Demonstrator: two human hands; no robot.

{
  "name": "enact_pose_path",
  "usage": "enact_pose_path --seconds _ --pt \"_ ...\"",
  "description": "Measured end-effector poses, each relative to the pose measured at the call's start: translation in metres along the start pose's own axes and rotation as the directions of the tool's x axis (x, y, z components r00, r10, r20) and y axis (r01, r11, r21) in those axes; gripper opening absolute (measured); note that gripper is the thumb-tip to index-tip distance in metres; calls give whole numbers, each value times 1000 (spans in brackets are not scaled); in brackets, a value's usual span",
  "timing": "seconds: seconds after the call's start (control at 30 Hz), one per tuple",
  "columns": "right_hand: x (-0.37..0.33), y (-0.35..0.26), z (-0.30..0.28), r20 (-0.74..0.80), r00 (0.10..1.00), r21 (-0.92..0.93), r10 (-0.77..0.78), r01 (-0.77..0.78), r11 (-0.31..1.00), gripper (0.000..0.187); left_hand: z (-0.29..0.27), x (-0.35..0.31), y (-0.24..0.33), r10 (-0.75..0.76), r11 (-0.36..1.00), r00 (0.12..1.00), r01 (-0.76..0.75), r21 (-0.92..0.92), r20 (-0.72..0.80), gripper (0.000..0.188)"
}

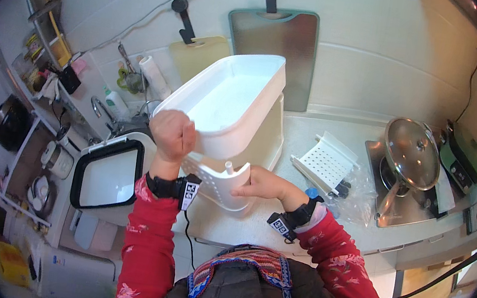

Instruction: The person assembles a white plastic container with a perforated insert and a lid. They repeatedly fit and remove the insert and lid, then place the assembled unit on the counter.

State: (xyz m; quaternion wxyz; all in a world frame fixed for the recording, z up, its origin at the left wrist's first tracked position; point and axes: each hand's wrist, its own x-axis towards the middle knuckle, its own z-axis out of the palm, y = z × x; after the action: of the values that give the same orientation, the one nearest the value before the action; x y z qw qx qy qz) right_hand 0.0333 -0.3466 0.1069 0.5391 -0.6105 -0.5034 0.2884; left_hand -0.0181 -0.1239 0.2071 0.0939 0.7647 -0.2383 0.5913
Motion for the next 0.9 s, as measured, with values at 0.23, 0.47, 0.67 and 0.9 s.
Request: enact_pose_path --seconds 0.23,0.47,0.67,0.9 --pt "-30 36 -90 -788 465 -510 -403 -128 851 39 -30 -26 15 -31 999 999 30 19 11 42" --pt "10 78 -130 -639 769 -8 -22 23 1000 40 -41 -38 36 -10 997 1000 10 -75 2 47" --pt "15 67 -100 -702 708 151 -79 255 955 26 -54 -63 41 -112 982 994 111 -154 1 48" --pt "16 35 -85 -677 694 -125 -245 219 968 17 -69 -103 38 -301 953 953 302 13 -30 44"
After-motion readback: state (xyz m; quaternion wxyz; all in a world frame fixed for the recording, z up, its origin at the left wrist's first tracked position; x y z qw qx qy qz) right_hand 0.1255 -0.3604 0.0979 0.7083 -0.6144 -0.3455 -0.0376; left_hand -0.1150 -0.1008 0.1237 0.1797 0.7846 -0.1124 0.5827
